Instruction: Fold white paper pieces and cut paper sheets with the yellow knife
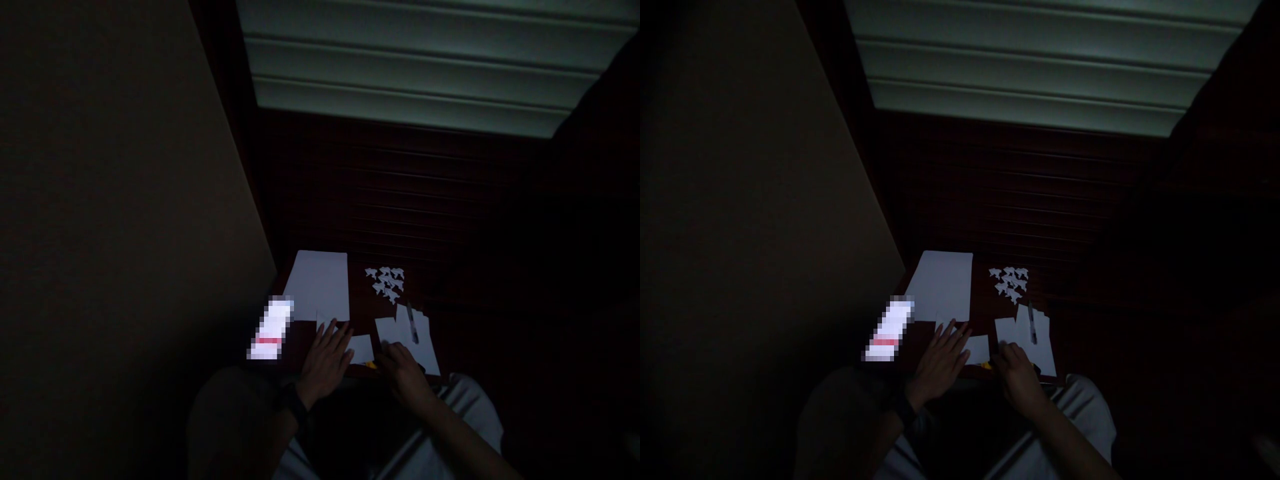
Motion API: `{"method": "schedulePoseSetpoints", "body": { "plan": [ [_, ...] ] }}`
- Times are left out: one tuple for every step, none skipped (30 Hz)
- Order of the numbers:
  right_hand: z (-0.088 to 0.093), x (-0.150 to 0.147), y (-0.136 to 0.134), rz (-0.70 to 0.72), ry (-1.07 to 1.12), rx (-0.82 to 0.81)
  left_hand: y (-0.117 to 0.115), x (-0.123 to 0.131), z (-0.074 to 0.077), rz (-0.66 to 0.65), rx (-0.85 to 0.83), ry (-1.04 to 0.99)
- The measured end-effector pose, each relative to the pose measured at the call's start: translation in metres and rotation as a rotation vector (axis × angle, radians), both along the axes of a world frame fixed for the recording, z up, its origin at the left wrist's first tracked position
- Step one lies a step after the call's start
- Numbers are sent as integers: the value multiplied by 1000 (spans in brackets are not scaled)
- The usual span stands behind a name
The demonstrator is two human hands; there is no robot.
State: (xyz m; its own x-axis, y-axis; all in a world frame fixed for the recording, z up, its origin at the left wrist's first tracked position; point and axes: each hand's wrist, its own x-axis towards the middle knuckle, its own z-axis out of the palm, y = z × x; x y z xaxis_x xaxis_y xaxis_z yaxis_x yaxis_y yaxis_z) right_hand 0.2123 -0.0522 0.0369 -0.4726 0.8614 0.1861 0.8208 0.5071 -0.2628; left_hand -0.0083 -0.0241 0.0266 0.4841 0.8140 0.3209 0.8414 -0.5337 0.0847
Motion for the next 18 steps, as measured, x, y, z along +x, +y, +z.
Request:
{"method": "schedulePoseSetpoints", "body": {
  "plan": [
    [0, 0, -1, -1, 2, 0, 0, 0, 1, 1, -5, 2],
    [0, 0, -2, -3, 5, 2, 0, 0, 1, 0, -9, 3],
    [0, 0, -2, -4, 7, 4, -1, 0, 2, -2, -11, 3],
    [0, 0, -3, -3, 8, 6, -1, 0, 3, -4, -10, 2],
    [0, 0, -4, -5, 8, 10, -1, -1, 3, -7, -7, -1],
    [-1, 0, -5, -8, 8, 15, -1, -1, 3, -9, -3, -5],
    [-1, 1, -6, -12, 6, 19, -1, -1, 3, -10, -1, -8],
    [-1, 1, -6, -14, 3, 20, -1, -1, 3, -12, 0, -11],
    [-2, 2, -7, -16, 0, 20, -1, -1, 3, -13, 0, -13],
    [-3, 4, -8, -16, -3, 16, -1, -1, 2, -14, -2, -15],
    [-3, 5, -8, -15, -7, 8, -1, -2, 2, -15, -4, -19],
    [-4, 6, -9, -15, -11, 0, -1, -2, 1, -16, -7, -20],
    [-4, 8, -10, -19, -15, -7, 0, -2, 1, -16, -13, -22],
    [-5, 9, -10, -24, -19, -13, 0, -2, 1, -16, -19, -22],
    [-5, 10, -11, -28, -23, -17, 0, -3, 0, -18, -27, -21],
    [-4, 10, -11, -28, -24, -19, 0, -3, 0, -21, -32, -22],
    [-4, 10, -11, -28, -26, -21, 0, -3, 0, -24, -35, -23],
    [-3, 10, -11, -25, -26, -23, 0, -3, 0, -25, -36, -25]
  ]
}}
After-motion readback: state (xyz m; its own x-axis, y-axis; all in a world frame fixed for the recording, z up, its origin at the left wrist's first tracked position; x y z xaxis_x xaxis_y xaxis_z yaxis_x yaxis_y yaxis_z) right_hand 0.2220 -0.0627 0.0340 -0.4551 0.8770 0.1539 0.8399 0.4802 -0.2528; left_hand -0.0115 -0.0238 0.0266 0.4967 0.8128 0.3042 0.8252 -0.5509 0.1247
